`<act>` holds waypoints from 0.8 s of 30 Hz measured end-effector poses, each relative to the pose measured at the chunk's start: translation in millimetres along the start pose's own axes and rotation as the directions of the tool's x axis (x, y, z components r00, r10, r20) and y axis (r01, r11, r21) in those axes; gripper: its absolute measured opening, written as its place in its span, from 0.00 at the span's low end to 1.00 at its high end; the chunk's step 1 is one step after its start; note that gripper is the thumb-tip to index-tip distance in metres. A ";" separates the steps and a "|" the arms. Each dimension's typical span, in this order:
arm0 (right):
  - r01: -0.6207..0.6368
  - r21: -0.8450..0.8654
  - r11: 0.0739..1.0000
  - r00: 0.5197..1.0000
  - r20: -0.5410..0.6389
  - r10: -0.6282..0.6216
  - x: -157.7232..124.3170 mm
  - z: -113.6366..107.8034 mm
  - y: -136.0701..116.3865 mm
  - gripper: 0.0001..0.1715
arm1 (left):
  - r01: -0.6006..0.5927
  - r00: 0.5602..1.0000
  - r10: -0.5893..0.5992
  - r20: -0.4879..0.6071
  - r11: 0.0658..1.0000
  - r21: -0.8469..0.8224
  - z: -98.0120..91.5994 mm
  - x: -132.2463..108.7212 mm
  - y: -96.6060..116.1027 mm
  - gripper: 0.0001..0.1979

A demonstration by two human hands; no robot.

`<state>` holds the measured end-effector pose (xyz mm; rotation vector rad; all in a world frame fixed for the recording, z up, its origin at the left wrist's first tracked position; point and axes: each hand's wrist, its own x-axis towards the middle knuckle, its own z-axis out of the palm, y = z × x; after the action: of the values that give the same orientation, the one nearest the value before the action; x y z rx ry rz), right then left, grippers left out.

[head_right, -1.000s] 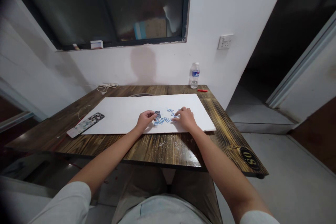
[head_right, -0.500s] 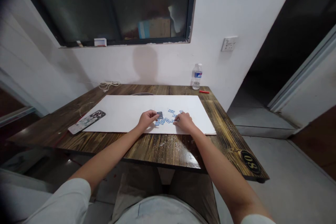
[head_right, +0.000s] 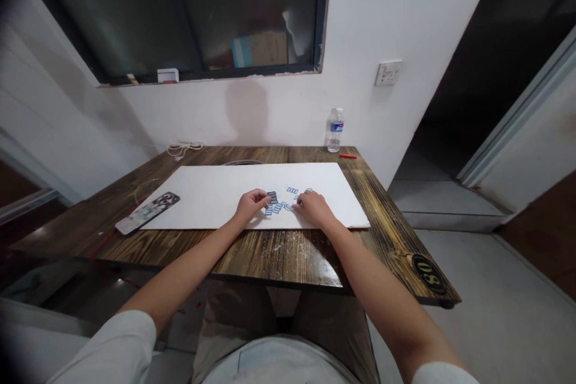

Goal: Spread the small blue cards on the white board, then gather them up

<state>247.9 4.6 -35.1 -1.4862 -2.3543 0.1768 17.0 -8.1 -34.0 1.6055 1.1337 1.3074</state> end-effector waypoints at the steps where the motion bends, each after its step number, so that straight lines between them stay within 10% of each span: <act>1: 0.002 -0.001 1.000 1.000 0.000 -0.002 -0.1 0.2 0.8 0.12 | 0.001 1.000 -0.001 0.000 1.000 -0.003 -0.1 0.0 0.0 0.17; 16: 0.111 -0.216 0.970 0.994 0.021 -0.109 -3.6 -10.7 -7.8 0.16 | 0.025 1.000 -0.025 0.010 1.000 0.001 0.9 0.2 0.6 0.18; 24: 0.151 0.012 0.988 0.969 -0.199 -0.146 -4.9 -9.8 -8.4 0.11 | 0.016 1.000 -0.017 0.026 1.000 0.023 -0.9 0.0 0.8 0.17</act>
<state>246.1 -4.3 -24.7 -1.2463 -2.2808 0.0221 16.3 -8.3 -33.1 1.6221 1.1476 1.2631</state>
